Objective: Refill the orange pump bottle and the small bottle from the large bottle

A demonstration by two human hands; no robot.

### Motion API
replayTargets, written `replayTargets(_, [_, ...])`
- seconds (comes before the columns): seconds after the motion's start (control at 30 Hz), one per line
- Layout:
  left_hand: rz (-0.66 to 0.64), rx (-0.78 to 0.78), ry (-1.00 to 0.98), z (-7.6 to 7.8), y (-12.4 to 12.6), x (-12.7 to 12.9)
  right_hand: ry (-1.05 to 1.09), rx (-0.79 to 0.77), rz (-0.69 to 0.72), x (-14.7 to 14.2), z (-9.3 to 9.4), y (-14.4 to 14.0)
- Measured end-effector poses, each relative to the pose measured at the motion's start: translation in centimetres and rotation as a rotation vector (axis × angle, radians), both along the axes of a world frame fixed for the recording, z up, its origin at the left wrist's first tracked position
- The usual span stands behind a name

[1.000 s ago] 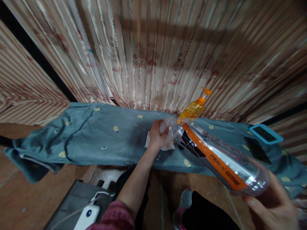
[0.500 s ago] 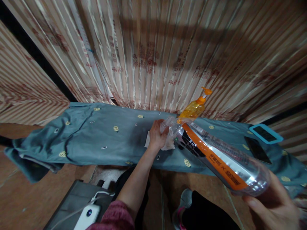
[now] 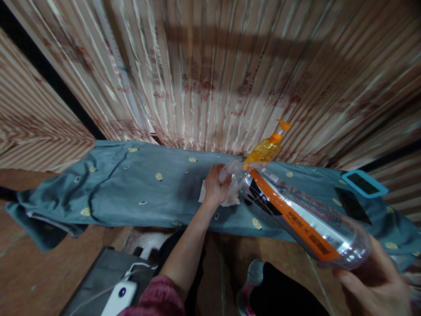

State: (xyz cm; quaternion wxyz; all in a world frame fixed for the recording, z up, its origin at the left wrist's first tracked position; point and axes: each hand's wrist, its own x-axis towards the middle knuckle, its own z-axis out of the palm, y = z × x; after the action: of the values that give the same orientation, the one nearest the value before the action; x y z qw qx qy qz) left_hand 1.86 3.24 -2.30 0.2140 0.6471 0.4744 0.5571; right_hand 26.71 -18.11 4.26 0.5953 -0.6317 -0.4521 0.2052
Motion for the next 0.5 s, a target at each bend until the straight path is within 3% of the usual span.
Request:
replayTargets(0.17, [-0.006,0.012,-0.012,-0.03,0.07,0.04,0.136,-0.003,-0.026,-0.35,0.44,0.12])
replayTargets(0.5, [0.007,0.009,-0.014,-0.14,0.06,0.14,0.16,-0.036,-0.05,-0.65,0.91,0.33])
